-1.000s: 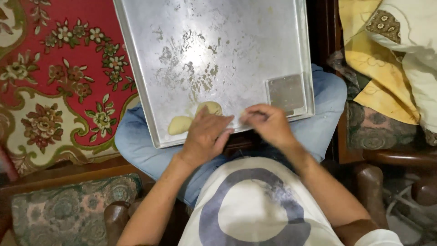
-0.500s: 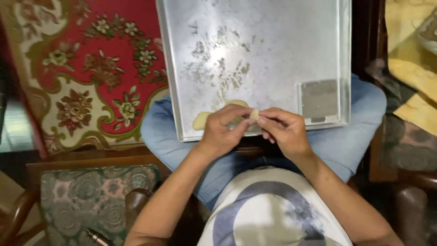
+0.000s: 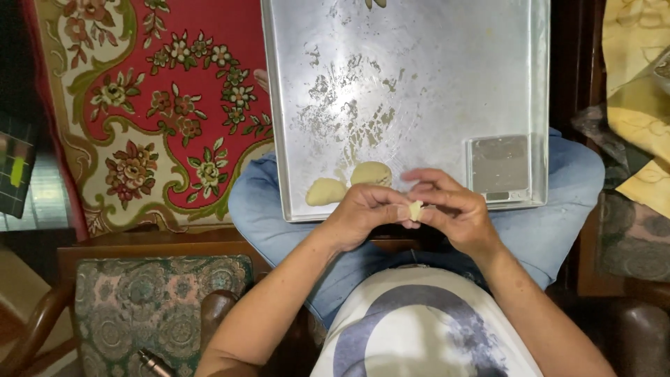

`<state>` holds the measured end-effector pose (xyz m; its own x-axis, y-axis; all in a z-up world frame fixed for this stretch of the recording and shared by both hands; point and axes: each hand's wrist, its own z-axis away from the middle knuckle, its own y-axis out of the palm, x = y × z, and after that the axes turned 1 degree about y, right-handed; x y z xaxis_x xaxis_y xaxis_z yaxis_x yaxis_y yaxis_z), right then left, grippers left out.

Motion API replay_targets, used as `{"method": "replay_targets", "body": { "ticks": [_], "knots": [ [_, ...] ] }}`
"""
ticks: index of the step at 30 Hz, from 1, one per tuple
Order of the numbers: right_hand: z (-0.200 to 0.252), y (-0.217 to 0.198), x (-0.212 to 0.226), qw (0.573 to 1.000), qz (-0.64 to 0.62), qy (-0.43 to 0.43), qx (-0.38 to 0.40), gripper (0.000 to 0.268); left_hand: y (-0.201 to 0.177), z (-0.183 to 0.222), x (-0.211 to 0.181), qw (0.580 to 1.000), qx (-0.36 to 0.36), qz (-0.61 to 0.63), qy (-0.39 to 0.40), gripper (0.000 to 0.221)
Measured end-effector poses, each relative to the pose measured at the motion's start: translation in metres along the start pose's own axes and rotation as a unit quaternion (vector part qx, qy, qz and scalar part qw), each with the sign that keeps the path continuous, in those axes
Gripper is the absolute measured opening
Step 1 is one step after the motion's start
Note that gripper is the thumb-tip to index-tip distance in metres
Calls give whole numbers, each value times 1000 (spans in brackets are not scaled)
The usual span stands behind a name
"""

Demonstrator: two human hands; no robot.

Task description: Shaping small pieces of dough into seed-like forms and placing them on a metal tray.

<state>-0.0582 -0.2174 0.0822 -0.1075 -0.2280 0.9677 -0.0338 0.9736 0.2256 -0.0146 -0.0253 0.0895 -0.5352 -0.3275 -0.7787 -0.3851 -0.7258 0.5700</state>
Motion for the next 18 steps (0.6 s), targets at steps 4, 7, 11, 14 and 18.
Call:
{"method": "replay_targets", "body": {
  "ticks": [4,7,11,14,18],
  "knots": [
    [3,-6,-9,997,53,-48,-15,15,-7,-6,16,999,-21,25,-30,10],
    [3,-5,-11,987,127,-81,-56,13,-10,-10,26,997,-76,-20,-15,15],
    [0,5,3,946,278,-138,-94,13,0,-10,12,994,-101,-37,6,22],
    [-4,13,7,901,356,-238,-63,8,-7,-11,29,995,-98,-5,-3,28],
    [-6,13,11,913,340,-222,-47,10,-12,-9,25,996,-86,32,-15,26]
  ]
}}
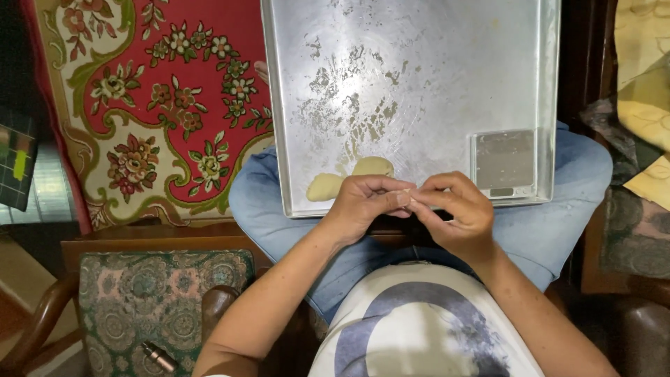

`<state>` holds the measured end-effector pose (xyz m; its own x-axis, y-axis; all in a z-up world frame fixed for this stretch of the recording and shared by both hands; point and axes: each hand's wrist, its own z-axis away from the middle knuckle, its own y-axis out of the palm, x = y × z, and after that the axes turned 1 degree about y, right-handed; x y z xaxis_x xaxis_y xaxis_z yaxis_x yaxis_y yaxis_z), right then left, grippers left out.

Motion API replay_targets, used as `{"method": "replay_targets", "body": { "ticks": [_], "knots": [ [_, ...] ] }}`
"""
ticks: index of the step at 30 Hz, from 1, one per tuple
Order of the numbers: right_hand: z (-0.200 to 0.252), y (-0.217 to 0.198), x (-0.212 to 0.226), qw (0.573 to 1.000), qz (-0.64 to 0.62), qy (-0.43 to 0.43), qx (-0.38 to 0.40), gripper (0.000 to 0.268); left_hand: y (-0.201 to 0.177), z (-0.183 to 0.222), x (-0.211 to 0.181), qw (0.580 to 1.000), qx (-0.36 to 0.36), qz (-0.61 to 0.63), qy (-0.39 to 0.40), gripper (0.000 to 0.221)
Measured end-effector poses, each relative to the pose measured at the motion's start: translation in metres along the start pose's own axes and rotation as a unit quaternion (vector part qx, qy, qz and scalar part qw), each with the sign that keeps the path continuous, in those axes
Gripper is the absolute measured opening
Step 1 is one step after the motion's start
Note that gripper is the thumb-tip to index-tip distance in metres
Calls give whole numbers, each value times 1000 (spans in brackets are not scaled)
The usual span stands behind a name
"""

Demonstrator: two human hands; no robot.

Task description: Shaping small pieces of dough into seed-like forms and placing them on a metal tray.

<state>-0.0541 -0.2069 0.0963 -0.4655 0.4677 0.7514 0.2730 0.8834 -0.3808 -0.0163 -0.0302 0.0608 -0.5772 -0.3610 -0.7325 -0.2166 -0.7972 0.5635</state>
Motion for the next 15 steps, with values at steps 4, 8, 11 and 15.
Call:
{"method": "replay_targets", "body": {
  "ticks": [4,8,11,15],
  "knots": [
    [1,-2,3,993,-80,83,28,21,-4,-1,3,1000,0,18,15,23],
    [-1,-4,4,990,-103,93,37,16,-2,0,0,1000,6,26,16,21],
    [0,-6,0,978,-167,121,38,13,0,3,-2,995,23,92,-12,26],
    [10,-4,-11,963,-223,146,34,9,-1,4,-1,993,43,107,-20,18]
  ]
}}
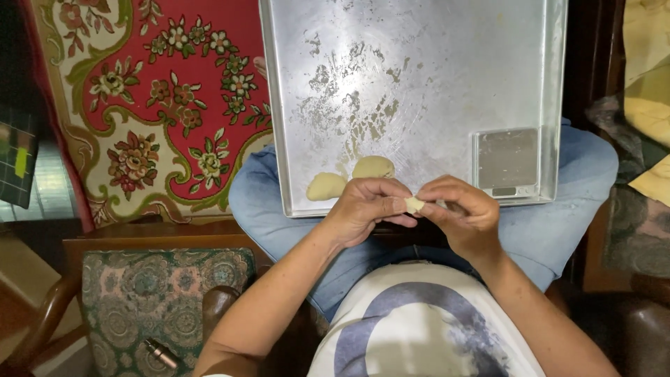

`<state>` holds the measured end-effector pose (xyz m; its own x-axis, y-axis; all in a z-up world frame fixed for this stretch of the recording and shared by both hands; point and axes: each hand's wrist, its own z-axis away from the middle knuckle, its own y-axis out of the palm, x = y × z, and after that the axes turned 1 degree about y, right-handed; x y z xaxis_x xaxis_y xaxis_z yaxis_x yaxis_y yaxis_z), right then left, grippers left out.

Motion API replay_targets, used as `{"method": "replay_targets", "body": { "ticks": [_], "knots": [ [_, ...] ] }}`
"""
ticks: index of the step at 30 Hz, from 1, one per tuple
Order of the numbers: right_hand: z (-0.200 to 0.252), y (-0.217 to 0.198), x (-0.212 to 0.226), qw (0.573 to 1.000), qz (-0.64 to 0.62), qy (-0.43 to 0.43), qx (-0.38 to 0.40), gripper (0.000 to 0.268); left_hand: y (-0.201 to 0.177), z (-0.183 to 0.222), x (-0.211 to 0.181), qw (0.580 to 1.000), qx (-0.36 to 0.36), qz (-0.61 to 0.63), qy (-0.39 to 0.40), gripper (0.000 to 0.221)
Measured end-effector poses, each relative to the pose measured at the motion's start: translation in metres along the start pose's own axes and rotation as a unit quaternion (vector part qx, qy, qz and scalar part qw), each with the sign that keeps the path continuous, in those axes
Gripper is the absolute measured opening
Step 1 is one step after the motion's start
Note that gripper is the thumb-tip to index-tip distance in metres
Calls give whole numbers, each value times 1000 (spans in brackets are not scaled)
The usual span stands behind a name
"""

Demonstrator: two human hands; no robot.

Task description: Shaping small pieces of dough into seed-like forms and placing them on a metal tray.

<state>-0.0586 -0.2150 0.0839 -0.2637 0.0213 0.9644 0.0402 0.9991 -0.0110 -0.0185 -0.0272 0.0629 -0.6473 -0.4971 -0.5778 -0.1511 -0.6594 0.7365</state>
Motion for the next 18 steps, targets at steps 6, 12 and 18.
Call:
{"method": "replay_targets", "body": {
  "ticks": [6,12,18],
  "knots": [
    [-3,9,12,997,-32,60,-21,8,-7,-3,5,1000,11,23,11,17],
    [-12,14,24,998,22,61,13,20,-4,-4,-1,1000,9,6,-18,28],
    [-15,8,16,983,164,-65,61,25,-8,-5,9,999,-5,-29,-30,24]
  ]
}}
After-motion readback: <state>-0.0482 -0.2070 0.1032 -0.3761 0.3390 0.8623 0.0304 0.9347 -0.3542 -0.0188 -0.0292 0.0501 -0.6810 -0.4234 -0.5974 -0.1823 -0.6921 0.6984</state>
